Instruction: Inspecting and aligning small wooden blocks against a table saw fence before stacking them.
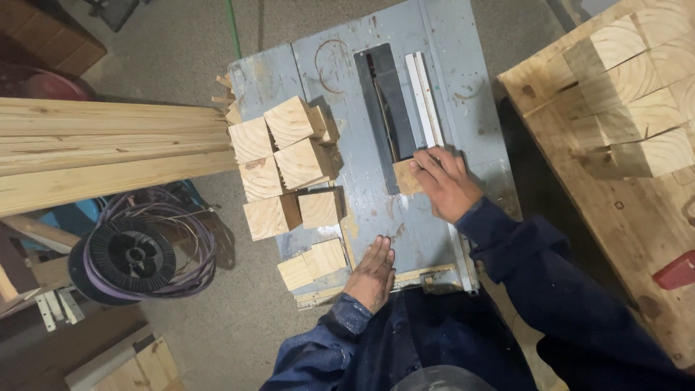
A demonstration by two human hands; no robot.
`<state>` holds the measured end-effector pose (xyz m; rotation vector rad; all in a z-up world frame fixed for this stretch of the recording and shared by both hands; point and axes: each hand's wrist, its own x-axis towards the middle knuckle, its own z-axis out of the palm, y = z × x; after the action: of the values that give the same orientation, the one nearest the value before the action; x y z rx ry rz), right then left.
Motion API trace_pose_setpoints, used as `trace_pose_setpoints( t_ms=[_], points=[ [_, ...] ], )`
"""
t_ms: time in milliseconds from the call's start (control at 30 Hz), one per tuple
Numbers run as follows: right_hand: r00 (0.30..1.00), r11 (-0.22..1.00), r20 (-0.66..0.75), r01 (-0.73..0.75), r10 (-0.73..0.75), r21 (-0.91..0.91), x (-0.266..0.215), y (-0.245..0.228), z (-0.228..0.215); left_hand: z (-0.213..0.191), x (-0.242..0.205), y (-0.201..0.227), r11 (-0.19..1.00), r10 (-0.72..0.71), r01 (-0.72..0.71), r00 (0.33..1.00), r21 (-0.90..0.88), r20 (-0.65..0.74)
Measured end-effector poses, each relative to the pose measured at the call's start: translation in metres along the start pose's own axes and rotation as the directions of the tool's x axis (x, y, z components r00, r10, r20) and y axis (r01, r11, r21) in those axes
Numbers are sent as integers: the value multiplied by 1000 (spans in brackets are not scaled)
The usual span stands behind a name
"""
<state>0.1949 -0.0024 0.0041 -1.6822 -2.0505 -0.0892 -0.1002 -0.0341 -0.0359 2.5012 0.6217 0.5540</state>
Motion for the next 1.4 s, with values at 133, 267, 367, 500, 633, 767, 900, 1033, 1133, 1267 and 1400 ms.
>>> trace_pose_setpoints(
  t_ms=[133, 267, 367, 500, 633, 767, 900, 1033, 1133, 1267, 1400],
  points=[
    [1000, 1000, 13, 8, -8, -1, 6, 3, -1, -1, 1, 0, 1000, -10, 10, 1000, -7, 0],
    [1000, 1000, 24, 7, -7, 1, 9, 6, -1, -1, 2, 1, 1000, 1, -1, 1000, 1, -3],
    [1000, 1000, 25, 2, -2, 16, 8, 11, 4, -3, 3, 3, 1000, -5, 5, 1000, 0, 7],
    [1000, 1000, 23, -11, 11, 18, 14, 9, 1, 0, 1, 0, 1000, 6, -6, 1000, 0, 3],
    [1000, 1000, 25, -13, 12, 21, 18, 14, 5, 1, 1, 1, 1000, 4, -4, 1000, -7, 18],
    [1000, 1000, 17, -1, 0, 26, 22, 20, 10, 0, 1, 2, 1000, -13, 14, 999, -5, 31],
    [1000, 1000, 18, -8, 8, 26, 30, 21, 9, 1, -1, 1, 1000, -9, 9, 1000, -4, 25],
    [999, 1000, 33, -4, 4, 0, 34, 27, 12, 5, -3, -2, 1000, 8, -8, 1000, 7, 19],
    [999, 1000, 45, -6, 5, 9, 35, 32, 16, 6, -4, -3, 1000, 4, -4, 1000, 3, 17],
    [999, 1000, 44, -7, 7, 10, 39, 37, 19, 6, -4, -3, 1000, 1, -1, 1000, -7, 19],
    [997, 1000, 72, -12, 12, 0, 49, 39, 15, 8, -7, -5, 1000, -9, 9, 999, -9, 37]
  ],
)
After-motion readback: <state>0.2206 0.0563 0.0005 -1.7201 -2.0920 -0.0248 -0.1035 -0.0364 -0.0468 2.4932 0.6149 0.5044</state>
